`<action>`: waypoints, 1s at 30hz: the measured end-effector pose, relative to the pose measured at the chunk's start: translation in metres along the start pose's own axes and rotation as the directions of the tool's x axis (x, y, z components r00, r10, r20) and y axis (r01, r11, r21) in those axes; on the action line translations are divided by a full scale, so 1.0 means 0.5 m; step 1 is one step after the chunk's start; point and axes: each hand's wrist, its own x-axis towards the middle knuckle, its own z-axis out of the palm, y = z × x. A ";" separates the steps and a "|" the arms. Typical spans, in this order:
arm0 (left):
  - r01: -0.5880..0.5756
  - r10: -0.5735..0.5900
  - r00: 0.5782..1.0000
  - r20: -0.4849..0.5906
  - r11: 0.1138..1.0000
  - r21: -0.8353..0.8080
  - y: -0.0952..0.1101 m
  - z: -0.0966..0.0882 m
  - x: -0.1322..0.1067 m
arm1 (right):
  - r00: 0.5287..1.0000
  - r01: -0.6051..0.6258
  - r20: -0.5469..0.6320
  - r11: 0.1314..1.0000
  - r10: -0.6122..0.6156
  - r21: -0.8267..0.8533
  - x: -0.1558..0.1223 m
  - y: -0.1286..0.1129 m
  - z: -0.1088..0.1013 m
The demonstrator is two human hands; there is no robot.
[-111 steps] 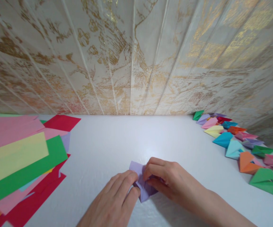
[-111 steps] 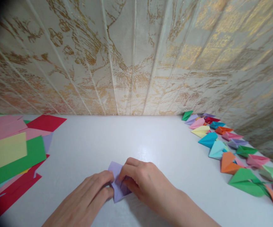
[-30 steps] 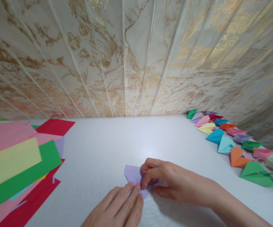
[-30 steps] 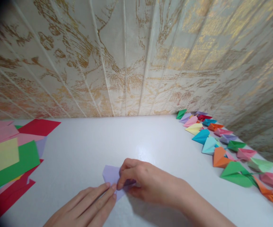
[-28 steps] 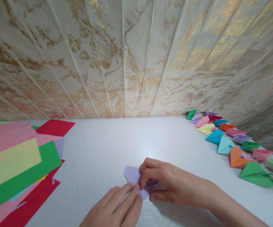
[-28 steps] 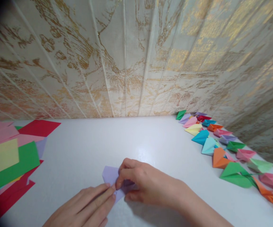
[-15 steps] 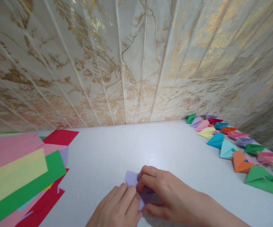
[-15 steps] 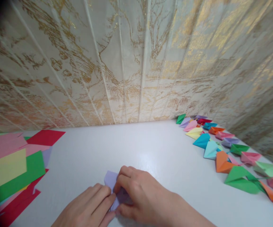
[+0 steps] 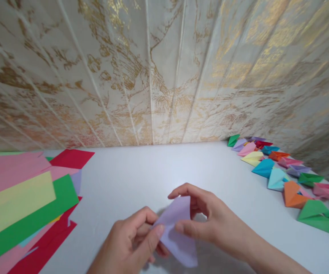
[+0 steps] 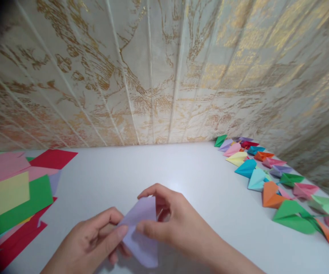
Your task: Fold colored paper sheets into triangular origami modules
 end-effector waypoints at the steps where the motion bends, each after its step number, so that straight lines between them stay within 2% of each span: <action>1: 0.065 -0.065 0.998 0.007 0.993 -0.103 0.002 -0.001 0.004 | 0.999 -0.042 0.035 0.990 0.037 0.138 0.008 0.014 0.003; 3: 0.111 -0.108 0.994 0.023 0.970 -0.217 0.002 -0.006 0.011 | 0.989 -0.116 0.119 0.954 0.086 0.277 0.020 0.042 0.012; 5: 0.097 -0.089 0.995 0.045 0.965 -0.244 -0.001 -0.011 0.014 | 0.989 -0.126 0.119 0.944 0.093 0.305 0.022 0.060 0.022; 11: 0.029 0.026 0.986 0.166 0.946 -0.321 -0.016 -0.024 0.019 | 1.000 -0.006 -0.018 0.962 0.011 0.271 0.011 0.064 0.031; 15: 0.090 -0.031 0.987 0.159 0.922 -0.377 -0.018 -0.024 0.022 | 0.992 0.127 -0.030 0.980 -0.124 0.153 0.010 0.063 0.028; 18: 0.119 -0.085 0.990 0.110 0.929 -0.350 -0.018 -0.025 0.022 | 0.994 0.111 0.006 0.985 -0.113 0.136 0.010 0.063 0.024; 22: 0.100 -0.095 0.995 0.032 0.954 -0.282 -0.013 -0.026 0.021 | 0.998 0.010 -0.070 0.980 0.004 0.199 0.009 0.056 0.024; 25: 0.072 -0.077 0.997 -0.031 0.985 -0.160 -0.008 -0.023 0.016 | 0.999 -0.038 -0.005 0.978 0.040 0.204 0.009 0.050 0.035; 28: 0.034 -0.034 0.999 -0.036 0.999 -0.011 -0.004 -0.016 0.007 | 0.997 -0.082 0.002 0.981 0.083 0.174 0.011 0.050 0.047; 30: 0.033 -0.033 0.999 -0.009 0.999 0.015 -0.002 -0.013 0.004 | 0.995 -0.095 -0.023 0.981 0.100 0.166 0.012 0.052 0.049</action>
